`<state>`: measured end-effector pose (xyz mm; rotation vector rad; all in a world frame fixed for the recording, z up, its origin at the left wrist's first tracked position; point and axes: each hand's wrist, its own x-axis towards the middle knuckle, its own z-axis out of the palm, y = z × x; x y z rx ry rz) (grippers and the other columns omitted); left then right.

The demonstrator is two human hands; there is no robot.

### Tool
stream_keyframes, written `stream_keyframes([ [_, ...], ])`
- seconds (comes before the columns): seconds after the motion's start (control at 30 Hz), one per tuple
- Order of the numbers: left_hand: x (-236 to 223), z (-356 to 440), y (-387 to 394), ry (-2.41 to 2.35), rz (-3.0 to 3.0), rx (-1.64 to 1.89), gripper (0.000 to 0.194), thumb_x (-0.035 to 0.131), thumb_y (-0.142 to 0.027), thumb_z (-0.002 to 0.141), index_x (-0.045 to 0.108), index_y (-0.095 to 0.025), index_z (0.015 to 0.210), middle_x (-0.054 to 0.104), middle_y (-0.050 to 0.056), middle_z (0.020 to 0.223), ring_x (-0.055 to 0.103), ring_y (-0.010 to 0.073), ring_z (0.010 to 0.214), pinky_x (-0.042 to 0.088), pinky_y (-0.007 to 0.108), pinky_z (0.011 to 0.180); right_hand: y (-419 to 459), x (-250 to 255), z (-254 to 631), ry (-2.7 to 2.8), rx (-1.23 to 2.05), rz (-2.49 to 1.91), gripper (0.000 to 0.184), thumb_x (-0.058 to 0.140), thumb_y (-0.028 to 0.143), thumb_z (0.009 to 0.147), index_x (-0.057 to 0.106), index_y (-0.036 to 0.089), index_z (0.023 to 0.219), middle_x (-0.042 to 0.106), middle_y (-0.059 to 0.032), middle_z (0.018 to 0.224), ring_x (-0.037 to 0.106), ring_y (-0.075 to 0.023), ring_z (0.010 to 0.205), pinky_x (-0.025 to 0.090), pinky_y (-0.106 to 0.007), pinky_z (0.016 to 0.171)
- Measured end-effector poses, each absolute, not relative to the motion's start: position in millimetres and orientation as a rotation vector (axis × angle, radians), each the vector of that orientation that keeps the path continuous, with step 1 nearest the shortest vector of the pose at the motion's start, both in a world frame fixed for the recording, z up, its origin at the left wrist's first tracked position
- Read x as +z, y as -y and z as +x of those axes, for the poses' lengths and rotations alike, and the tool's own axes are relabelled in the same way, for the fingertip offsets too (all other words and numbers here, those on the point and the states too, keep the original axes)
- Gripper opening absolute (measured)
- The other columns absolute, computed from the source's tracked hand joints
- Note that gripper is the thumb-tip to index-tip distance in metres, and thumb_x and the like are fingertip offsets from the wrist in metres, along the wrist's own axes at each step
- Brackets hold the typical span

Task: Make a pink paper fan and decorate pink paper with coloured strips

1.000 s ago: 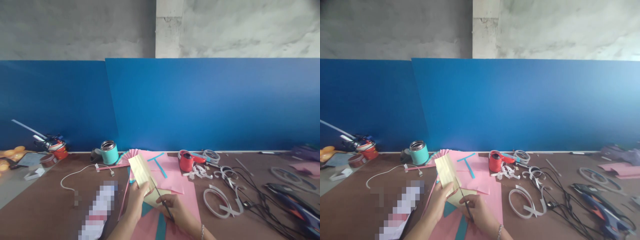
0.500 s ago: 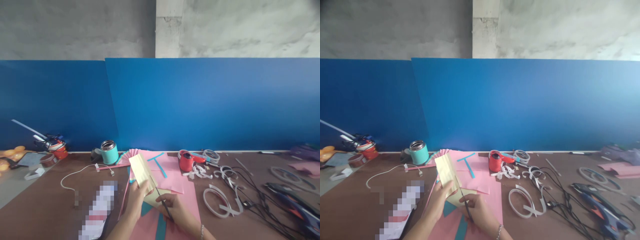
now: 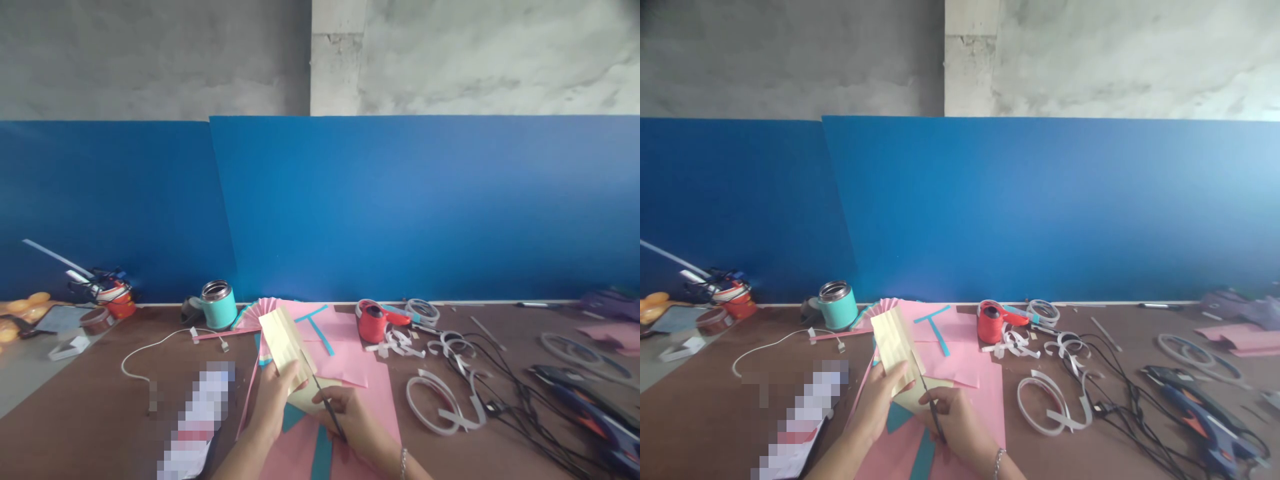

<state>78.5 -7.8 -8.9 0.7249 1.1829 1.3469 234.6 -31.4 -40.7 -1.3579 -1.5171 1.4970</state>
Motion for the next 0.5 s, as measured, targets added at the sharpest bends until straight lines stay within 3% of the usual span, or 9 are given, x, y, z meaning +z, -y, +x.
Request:
stream_keyframes([
  [0.5, -6.3, 79.3, 9.0, -1.155, 0.76, 1.284, 0.033, 0.072, -0.026, 0.061, 0.063, -0.01, 0.089, 0.068, 0.009, 0.083, 0.063, 0.0193, 0.072, 0.057, 0.031, 0.064, 30.1, -41.7, 234.5, 1.483, 1.506, -1.335, 0.031, 0.063, 0.037, 0.07, 0.062, 0.016, 0.094, 0.048, 0.007, 0.047, 0.039, -0.0071, 0.039, 0.026, -0.017, 0.036],
])
